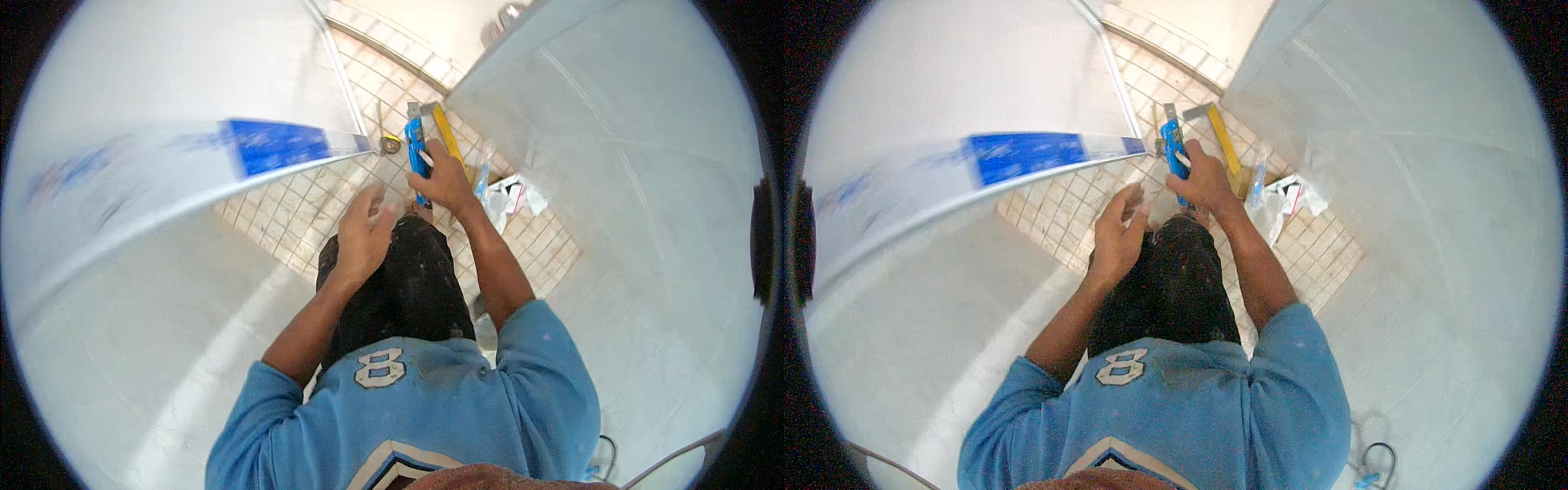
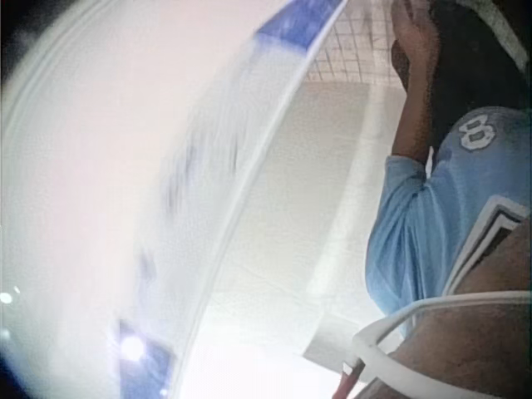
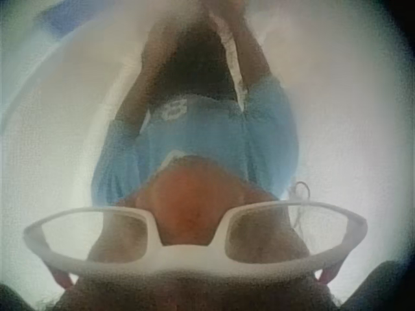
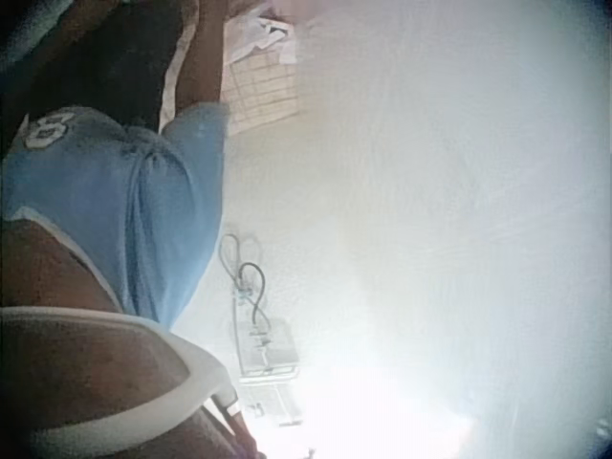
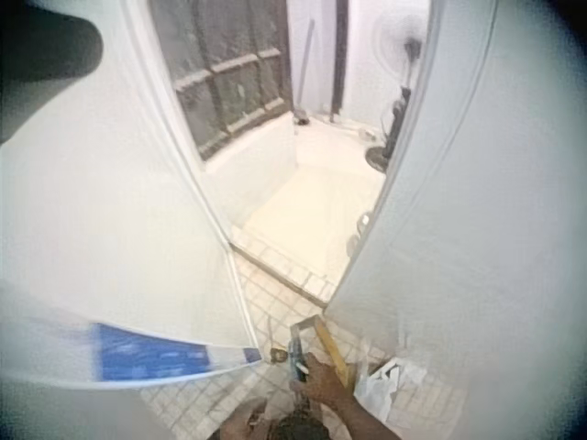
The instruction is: The person measures and marks a white PVC molding strip with a square and marker, then uses a cordless angle grinder to cut the strip against a wall. The person repeatedly walks to retrieve the tool and battery, reattaches the battery, and continues cutting the molding.
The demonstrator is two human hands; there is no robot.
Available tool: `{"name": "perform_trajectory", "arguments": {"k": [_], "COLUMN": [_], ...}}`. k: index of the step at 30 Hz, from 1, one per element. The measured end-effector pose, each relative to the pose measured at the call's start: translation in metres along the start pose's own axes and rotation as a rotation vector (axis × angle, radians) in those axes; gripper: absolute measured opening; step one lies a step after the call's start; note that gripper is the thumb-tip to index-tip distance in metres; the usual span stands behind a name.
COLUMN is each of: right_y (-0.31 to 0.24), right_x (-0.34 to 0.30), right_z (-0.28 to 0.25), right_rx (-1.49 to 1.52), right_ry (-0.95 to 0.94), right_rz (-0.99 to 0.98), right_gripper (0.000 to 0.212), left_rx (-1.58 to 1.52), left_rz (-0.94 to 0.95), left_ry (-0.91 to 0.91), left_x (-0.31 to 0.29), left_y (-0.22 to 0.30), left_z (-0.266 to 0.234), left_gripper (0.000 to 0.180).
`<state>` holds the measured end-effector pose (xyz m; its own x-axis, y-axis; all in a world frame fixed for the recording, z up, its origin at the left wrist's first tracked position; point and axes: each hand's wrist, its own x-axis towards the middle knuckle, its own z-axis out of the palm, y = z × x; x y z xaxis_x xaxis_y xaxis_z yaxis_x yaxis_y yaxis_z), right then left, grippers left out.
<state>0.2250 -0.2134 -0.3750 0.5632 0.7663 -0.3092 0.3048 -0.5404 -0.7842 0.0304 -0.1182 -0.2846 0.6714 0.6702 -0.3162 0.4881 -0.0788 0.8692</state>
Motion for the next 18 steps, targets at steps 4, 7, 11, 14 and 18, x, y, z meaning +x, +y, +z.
{"name": "perform_trajectory", "arguments": {"k": [4, 7, 11, 14, 18], "right_y": [-0.151, -0.236, -0.304, -0.328, -0.351], "right_x": [-0.086, -0.128, -0.159, -0.155, -0.154], "right_z": [-0.066, -0.092, -0.100, -0.119, -0.117], "right_rx": [0.189, 0.202, 0.132, 0.113, -0.002], "right_ry": [0.195, 0.338, 0.410, 0.401, 0.459], "right_rz": [-0.317, -0.496, -0.600, -0.834, -0.964], "right_gripper": [0.056, 0.047, 0.032, 0.027, 0.024], "left_rx": [-0.277, -0.433, -0.294, -0.334, -0.285], "left_rz": [0.275, 0.296, 0.509, 0.523, 0.567], "left_ry": [0.145, 0.185, 0.340, 0.392, 0.452], "left_x": [-0.047, -0.081, -0.123, -0.130, -0.134], "left_y": [0.132, 0.201, 0.237, 0.255, 0.258], "left_z": [-0.037, -0.066, -0.106, -0.114, -0.134], "left_gripper": [0.058, 0.066, 0.063, 0.060, 0.059]}}
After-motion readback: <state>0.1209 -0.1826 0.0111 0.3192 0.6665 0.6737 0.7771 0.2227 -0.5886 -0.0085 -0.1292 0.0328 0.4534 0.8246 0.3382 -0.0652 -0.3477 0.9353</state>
